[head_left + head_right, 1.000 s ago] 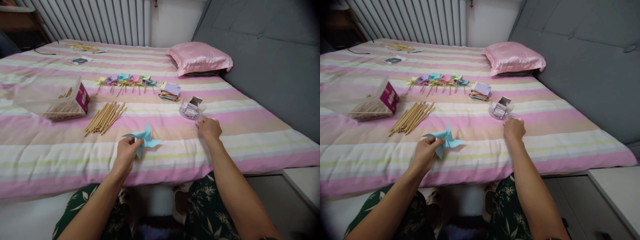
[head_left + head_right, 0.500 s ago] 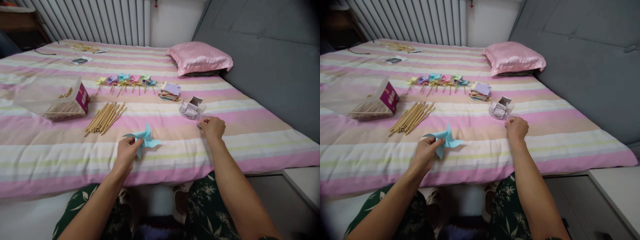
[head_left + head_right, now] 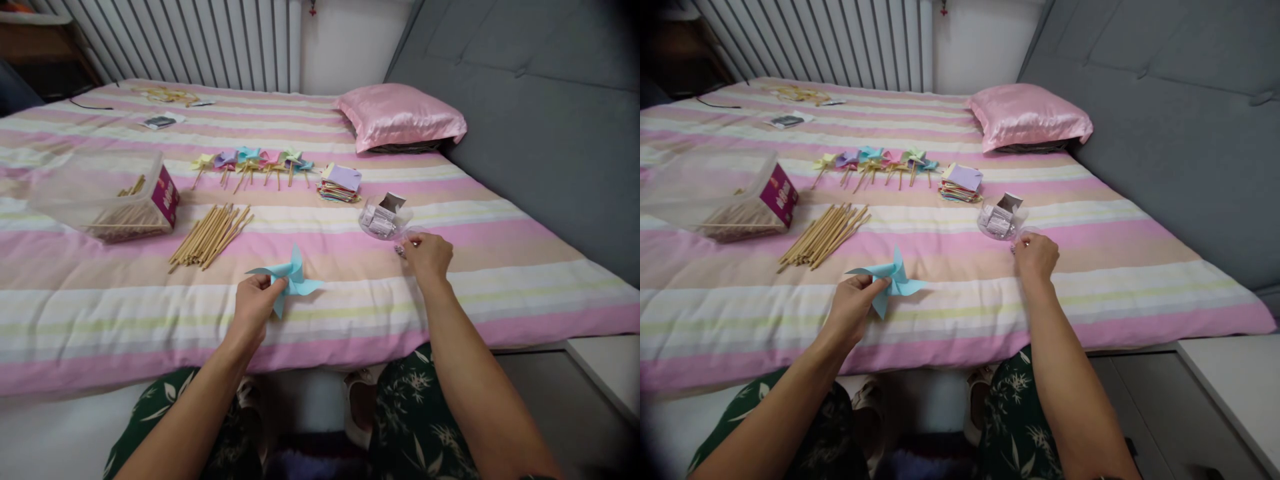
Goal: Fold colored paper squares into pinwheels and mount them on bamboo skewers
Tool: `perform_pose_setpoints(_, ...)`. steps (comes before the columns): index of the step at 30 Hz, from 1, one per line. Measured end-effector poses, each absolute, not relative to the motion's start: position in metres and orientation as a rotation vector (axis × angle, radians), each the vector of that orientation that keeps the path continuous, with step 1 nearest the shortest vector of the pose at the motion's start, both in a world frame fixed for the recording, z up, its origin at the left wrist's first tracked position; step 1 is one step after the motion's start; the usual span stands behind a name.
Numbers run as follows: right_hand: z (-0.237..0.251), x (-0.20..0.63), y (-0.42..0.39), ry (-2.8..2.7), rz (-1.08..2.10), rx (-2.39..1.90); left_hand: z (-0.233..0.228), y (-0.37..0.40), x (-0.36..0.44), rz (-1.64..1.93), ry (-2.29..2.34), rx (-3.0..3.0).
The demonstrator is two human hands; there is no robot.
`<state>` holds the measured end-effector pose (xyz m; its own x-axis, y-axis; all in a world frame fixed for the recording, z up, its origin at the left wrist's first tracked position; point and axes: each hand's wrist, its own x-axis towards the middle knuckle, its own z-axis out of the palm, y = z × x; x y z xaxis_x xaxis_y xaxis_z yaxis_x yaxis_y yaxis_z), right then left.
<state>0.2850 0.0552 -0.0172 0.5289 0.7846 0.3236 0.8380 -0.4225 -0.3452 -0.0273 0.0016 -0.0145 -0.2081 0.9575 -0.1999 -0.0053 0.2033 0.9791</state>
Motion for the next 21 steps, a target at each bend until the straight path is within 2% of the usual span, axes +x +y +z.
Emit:
perform_pose_setpoints(13, -0.016, 0.276, 0.054, -1.249, -0.231, -1.803, -0.015, 0.002, -0.027, 1.203, 1.456, 0.987)
perform_pose_setpoints(15, -0.017, 0.26, 0.053, -1.301, -0.059, -1.699, -0.015, 0.002, -0.027, 1.198, 1.465, 0.992)
perform_pose_setpoints(18, -0.022, 0.229, 0.049, -1.5, 0.363, -1.535, -0.014, 0.002, -0.027, 1.185, 1.484, 0.966)
perform_pose_setpoints(21, -0.025, 0.202, 0.043, -1.656, 0.573, -1.417, -0.014, 0.001, -0.027, 1.177, 1.483, 0.957)
